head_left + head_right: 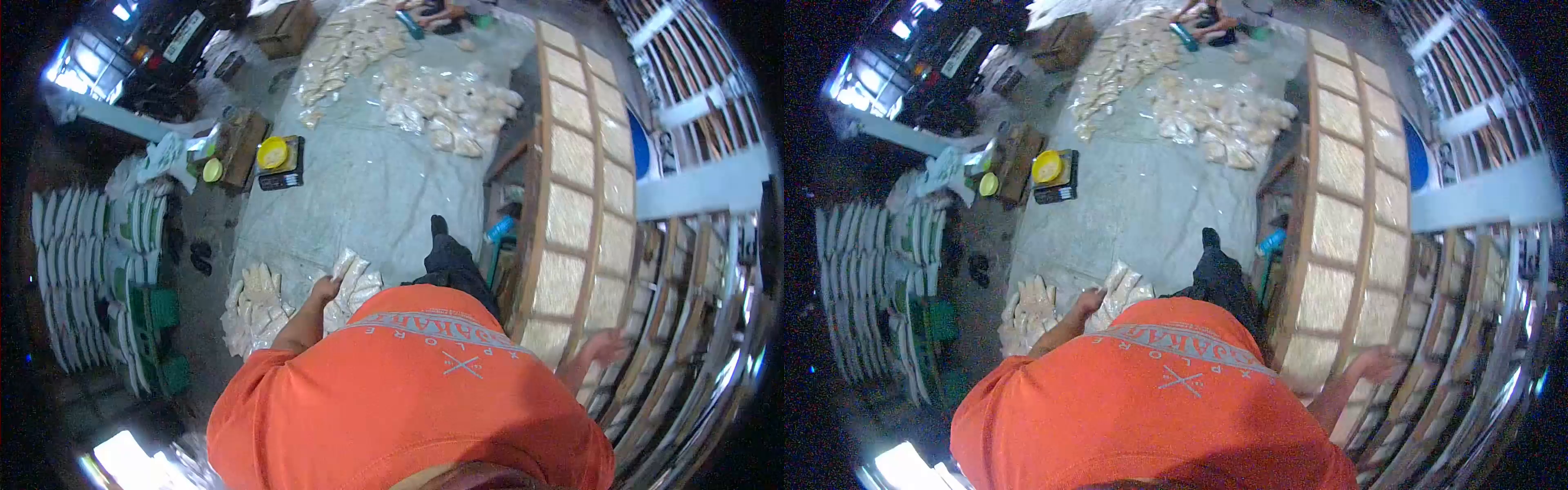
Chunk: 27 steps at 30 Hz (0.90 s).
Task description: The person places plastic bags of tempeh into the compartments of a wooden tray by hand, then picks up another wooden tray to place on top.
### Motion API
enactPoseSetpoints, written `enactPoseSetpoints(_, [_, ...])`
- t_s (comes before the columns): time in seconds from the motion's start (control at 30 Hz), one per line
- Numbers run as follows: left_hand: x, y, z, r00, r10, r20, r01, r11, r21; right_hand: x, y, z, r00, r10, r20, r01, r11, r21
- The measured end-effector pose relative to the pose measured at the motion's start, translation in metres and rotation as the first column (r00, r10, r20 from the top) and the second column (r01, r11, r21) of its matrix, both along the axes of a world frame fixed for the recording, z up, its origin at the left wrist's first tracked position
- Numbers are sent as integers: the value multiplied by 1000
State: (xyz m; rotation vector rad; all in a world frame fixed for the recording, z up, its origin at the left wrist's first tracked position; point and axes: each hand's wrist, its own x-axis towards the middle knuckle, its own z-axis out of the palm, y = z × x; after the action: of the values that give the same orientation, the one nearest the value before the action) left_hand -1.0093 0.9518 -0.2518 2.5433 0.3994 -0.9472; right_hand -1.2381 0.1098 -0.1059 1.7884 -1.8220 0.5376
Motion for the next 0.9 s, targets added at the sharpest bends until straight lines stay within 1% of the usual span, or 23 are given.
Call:
enactPoseSetpoints(0.03, [-8, 31, -31, 988, -71, -139, 77, 996, 41, 72, -6, 10, 976, 191, 102, -184, 980, -75])
enactPoseSetpoints(0.07, [-13, 50, -47, 950, -137, -281, 162, 985, 67, 146, 0, 26, 879, 430, 208, -399, 900, -175])
enactPoseSetpoints(0.1, [-25, 58, -39, 930, 101, -354, -129, 990, -56, 221, 5, 42, 715, 644, 272, -587, 764, -268])
enactPoseSetpoints(0.13, [-28, 61, -27, 838, 316, -444, -420, 894, -156, 291, 18, 49, 605, 743, 285, -679, 669, -302])
enactPoseSetpoints(0.17, [-14, 54, -19, 827, 345, -444, -452, 878, -160, 364, 33, 57, 476, 829, 295, -756, 556, -344])
enactPoseSetpoints(0.23, [15, 42, -4, 918, 76, -389, -47, 995, 84, 491, 75, 43, 357, 902, 242, -854, 420, -308])
enactPoseSetpoints(0.27, [25, 46, -38, 932, 0, -362, 31, 996, 80, 553, 107, 41, 204, 917, 344, -920, 299, -252])
enactPoseSetpoints(0.3, [41, 39, -46, 976, 6, -217, 3, 999, 42, 609, 142, 41, 58, 893, 446, -965, 165, -204])
enactPoseSetpoints(0.33, [60, 29, -50, 997, 17, -69, -16, 1000, 5, 655, 181, 51, -40, 877, 479, -998, -12, -62])
enactPoseSetpoints(0.37, [108, -21, 44, 932, 361, -19, -361, 929, -82, 698, 219, 62, -129, 846, 518, -979, -193, 72])
enactPoseSetpoints(0.4, [132, -33, 37, 885, 466, -6, -458, 867, -196, 736, 252, 58, -142, 787, 601, -909, -344, 235])
enactPoseSetpoints(0.43, [144, -42, 26, 896, 412, 165, -319, 857, -404, 765, 282, 45, -129, 727, 675, -789, -487, 375])
enactPoseSetpoints(0.5, [187, -58, 31, 772, 635, 40, -508, 653, -562, 824, 340, -2, -64, 628, 776, -510, -689, 515])
enactPoseSetpoints(0.53, [205, -54, 14, 750, 660, 41, -523, 630, -574, 847, 373, -1, -107, 722, 683, -355, -670, 652])
enactPoseSetpoints(0.57, [217, -45, -8, 747, 664, -48, -588, 624, -515, 862, 404, -3, -164, 797, 581, -197, -603, 773])
enactPoseSetpoints(0.6, [228, -36, -25, 738, 659, -147, -644, 623, -444, 874, 432, -10, -150, 814, 561, -113, -578, 808])
enactPoseSetpoints(0.63, [248, -23, -19, 728, 667, -158, -655, 609, -447, 885, 455, -21, -134, 832, 539, -29, -547, 837])
enactPoseSetpoints(0.67, [272, -6, 2, 896, 436, -85, -424, 783, -455, 891, 470, -44, -135, 835, 533, 4, -538, 843])
enactPoseSetpoints(0.7, [303, 12, 11, 987, 163, -1, -147, 885, -442, 902, 486, -66, -140, 837, 529, 29, -531, 847])
enactPoseSetpoints(0.73, [332, 24, -2, 985, 174, -1, -156, 880, -449, 916, 502, -77, -150, 839, 523, 33, -524, 851])
enactPoseSetpoints(0.8, [364, 47, -39, 846, 521, -111, -533, 829, -168, 926, 533, -95, -208, 843, 496, 124, -480, 868])
enactPoseSetpoints(0.83, [389, 71, -47, 939, 322, -117, -339, 923, -180, 942, 552, -94, -200, 845, 496, 139, -476, 868])
enactPoseSetpoints(0.9, [437, 103, -70, 970, 223, -100, -236, 959, -156, 973, 582, -86, -97, 840, 534, -37, -539, 842])
